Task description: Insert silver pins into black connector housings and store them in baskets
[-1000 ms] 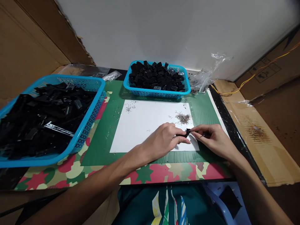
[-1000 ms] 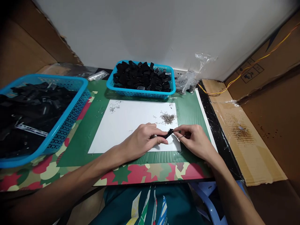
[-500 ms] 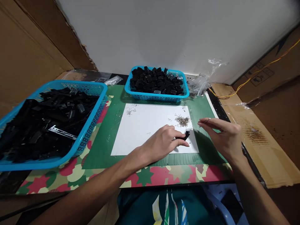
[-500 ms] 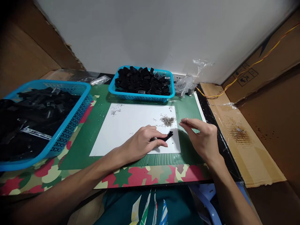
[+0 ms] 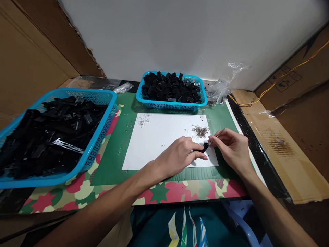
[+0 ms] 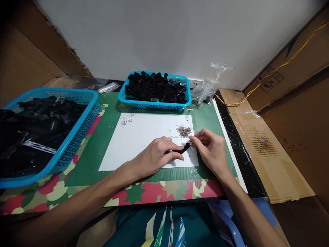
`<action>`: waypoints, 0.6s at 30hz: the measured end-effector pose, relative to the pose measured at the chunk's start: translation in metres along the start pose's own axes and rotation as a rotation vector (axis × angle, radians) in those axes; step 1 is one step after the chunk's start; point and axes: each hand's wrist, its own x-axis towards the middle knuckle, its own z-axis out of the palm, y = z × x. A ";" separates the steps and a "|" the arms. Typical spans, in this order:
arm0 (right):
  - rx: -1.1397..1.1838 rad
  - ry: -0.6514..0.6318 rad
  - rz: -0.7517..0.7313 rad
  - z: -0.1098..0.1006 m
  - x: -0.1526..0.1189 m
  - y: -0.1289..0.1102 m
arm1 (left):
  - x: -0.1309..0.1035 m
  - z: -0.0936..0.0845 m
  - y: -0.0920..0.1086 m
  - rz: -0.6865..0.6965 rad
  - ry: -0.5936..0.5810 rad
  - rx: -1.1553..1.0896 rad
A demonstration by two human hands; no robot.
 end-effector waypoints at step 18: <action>0.095 0.156 -0.030 0.006 0.002 -0.002 | 0.007 -0.012 0.004 -0.268 0.086 -0.295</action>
